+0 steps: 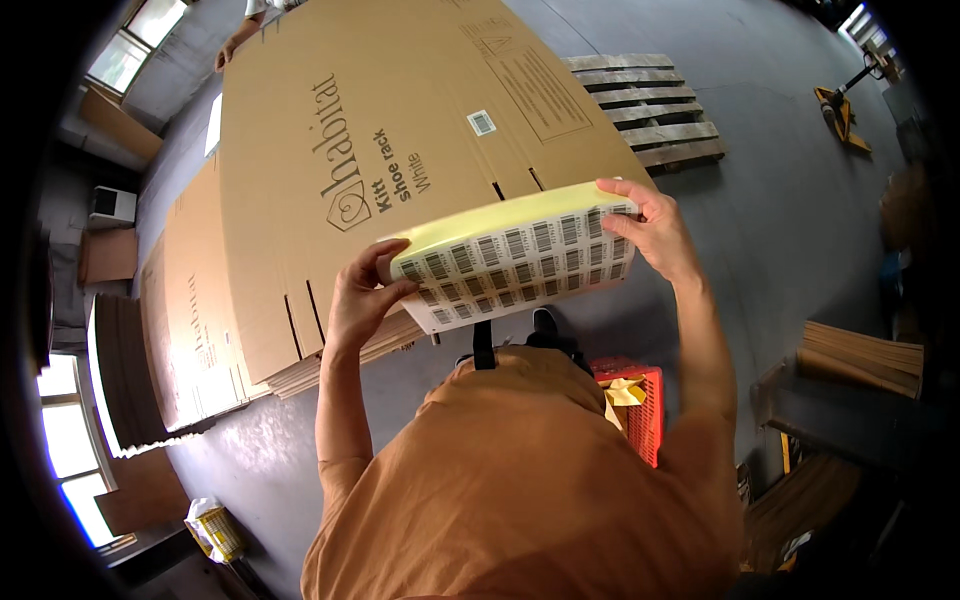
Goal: The person applies barcode stickers to a stack of large cardboard boxes. They peel individual labels from a sheet and press them onto the top surface of the boxes, working through the stack one by one.
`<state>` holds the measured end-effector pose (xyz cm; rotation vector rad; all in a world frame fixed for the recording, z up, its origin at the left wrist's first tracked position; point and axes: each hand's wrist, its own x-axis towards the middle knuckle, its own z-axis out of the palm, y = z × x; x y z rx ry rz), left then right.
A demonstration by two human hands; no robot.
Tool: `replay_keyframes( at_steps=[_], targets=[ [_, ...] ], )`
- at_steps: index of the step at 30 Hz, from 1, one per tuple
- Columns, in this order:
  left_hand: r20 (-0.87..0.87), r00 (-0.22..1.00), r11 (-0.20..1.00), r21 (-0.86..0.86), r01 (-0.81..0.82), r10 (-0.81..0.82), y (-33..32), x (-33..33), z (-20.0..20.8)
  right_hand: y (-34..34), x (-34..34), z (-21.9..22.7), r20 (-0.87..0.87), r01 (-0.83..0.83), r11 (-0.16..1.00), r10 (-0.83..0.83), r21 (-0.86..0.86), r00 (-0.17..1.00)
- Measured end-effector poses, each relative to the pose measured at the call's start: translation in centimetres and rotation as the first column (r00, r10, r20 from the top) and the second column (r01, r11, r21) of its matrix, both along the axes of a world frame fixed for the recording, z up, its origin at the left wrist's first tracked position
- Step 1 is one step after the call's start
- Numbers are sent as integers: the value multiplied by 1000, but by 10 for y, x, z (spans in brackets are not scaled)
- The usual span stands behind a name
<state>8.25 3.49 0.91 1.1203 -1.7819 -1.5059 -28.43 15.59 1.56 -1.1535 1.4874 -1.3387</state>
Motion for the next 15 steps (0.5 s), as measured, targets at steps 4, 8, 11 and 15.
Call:
replay_keyframes(
  at_steps=[4,8,11,15],
  targets=[
    [118,993,996,91,2,-13,3,-5,-10,35,-7,-8,-123,30,984,-8,175,992],
    [328,944,977,-210,44,28,11,-22,5,68,-13,-14,-291,56,974,12,222,957],
    [-118,993,989,-149,3,-20,5,-29,-17,65,-9,-16,-761,153,983,-23,100,648],
    [-231,972,981,175,78,-36,22,-55,-6,25,50,11,-788,5,992,-102,-125,607]
  ],
)
